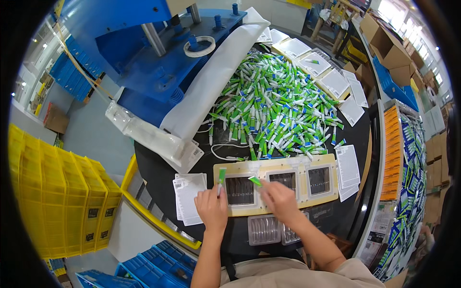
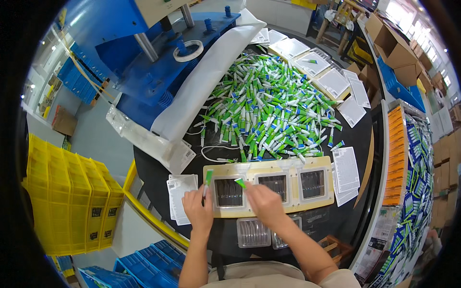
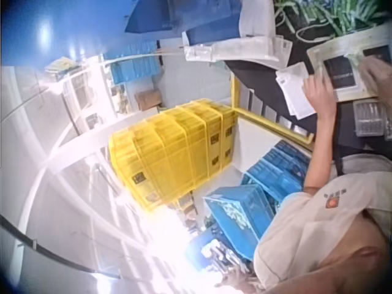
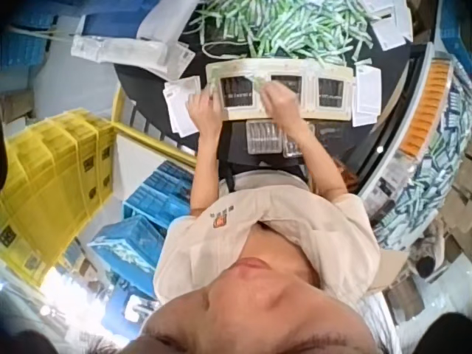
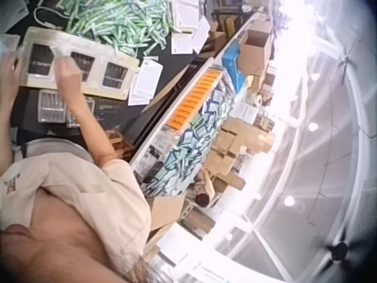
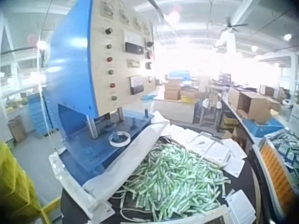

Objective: The person places green cylindrical batteries into a wooden jig with three compartments, then covers each compartment with a clear plastic sheet and a white paper label. The person repeats this process multiple times, handling batteries, plastic sheets, and labels by hand.

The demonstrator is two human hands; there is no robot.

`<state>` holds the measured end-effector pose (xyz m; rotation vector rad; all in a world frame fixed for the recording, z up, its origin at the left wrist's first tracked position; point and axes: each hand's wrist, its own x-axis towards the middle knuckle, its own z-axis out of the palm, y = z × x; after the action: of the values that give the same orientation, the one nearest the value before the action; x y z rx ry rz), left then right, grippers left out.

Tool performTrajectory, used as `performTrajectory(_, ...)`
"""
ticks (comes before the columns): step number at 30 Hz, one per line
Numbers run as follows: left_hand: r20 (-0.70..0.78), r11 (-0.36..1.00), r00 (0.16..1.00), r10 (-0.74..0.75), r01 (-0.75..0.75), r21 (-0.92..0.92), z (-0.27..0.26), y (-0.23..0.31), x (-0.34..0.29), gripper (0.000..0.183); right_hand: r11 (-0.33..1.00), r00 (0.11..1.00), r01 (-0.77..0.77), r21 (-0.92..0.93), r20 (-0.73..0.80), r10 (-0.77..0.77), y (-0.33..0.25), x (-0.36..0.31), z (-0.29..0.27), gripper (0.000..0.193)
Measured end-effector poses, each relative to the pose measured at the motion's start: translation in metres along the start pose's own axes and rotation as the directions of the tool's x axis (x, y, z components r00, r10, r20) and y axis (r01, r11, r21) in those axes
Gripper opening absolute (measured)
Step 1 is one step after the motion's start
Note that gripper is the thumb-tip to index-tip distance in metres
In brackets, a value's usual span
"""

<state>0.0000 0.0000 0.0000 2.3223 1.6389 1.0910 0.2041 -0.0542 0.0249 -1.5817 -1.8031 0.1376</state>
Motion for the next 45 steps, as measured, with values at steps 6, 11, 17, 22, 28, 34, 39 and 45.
performTrajectory(6, -0.046, 0.992, 0.998, 0.033, -0.027, 0.126, 0.006, 0.002, -0.037, 0.019, 0.972, 0.975, 0.223, -0.068, 0.031, -0.221, -0.014, -0.008, 0.055, 0.033)
performTrajectory(11, -0.014, 0.990, 1.000, 0.016, -0.014, 0.142, 0.012, -0.001, -0.044, 0.029, 0.969, 0.971, 0.219, -0.117, 0.128, -0.204, -0.022, -0.003, 0.066, 0.039)
performTrajectory(17, 0.128, 0.990, 0.982, 0.139, -0.140, 0.004, 0.004, -0.005, -0.053, 0.041, 0.989, 0.981, 0.107, -0.099, 0.172, -0.089, -0.027, 0.005, 0.043, 0.036)
performTrajectory(22, 0.383, 0.966, 0.888, 0.257, -0.227, -0.122, 0.008, -0.012, -0.043, 0.048, 0.974, 0.977, -0.197, -0.115, -0.104, 0.186, 0.038, 0.063, 0.048, 0.018)
performTrajectory(28, 0.251, 0.941, 0.937, 0.242, -0.164, -0.295, 0.002, -0.015, -0.012, 0.037, 0.796, 0.836, -0.368, -0.480, 0.204, 0.510, 0.076, 0.118, 0.086, 0.026)
performTrajectory(34, 0.169, 0.942, 0.984, 0.058, 0.002, -0.336, 0.054, -0.033, 0.100, 0.022, 0.989, 0.988, 0.145, -0.001, 0.059, -0.144, 0.029, 0.063, 0.018, 0.027)
performTrajectory(39, 0.160, 0.950, 0.973, 0.164, -0.111, -0.293, 0.082, -0.037, 0.141, 0.018, 0.825, 0.814, 0.541, -0.163, 0.349, -0.464, -0.001, 0.016, 0.021, 0.039)
performTrajectory(45, 0.216, 0.956, 0.967, 0.133, -0.068, -0.286, 0.095, -0.049, 0.138, 0.015, 0.914, 0.872, 0.387, -0.124, 0.370, -0.320, 0.001, 0.001, 0.048, 0.033)
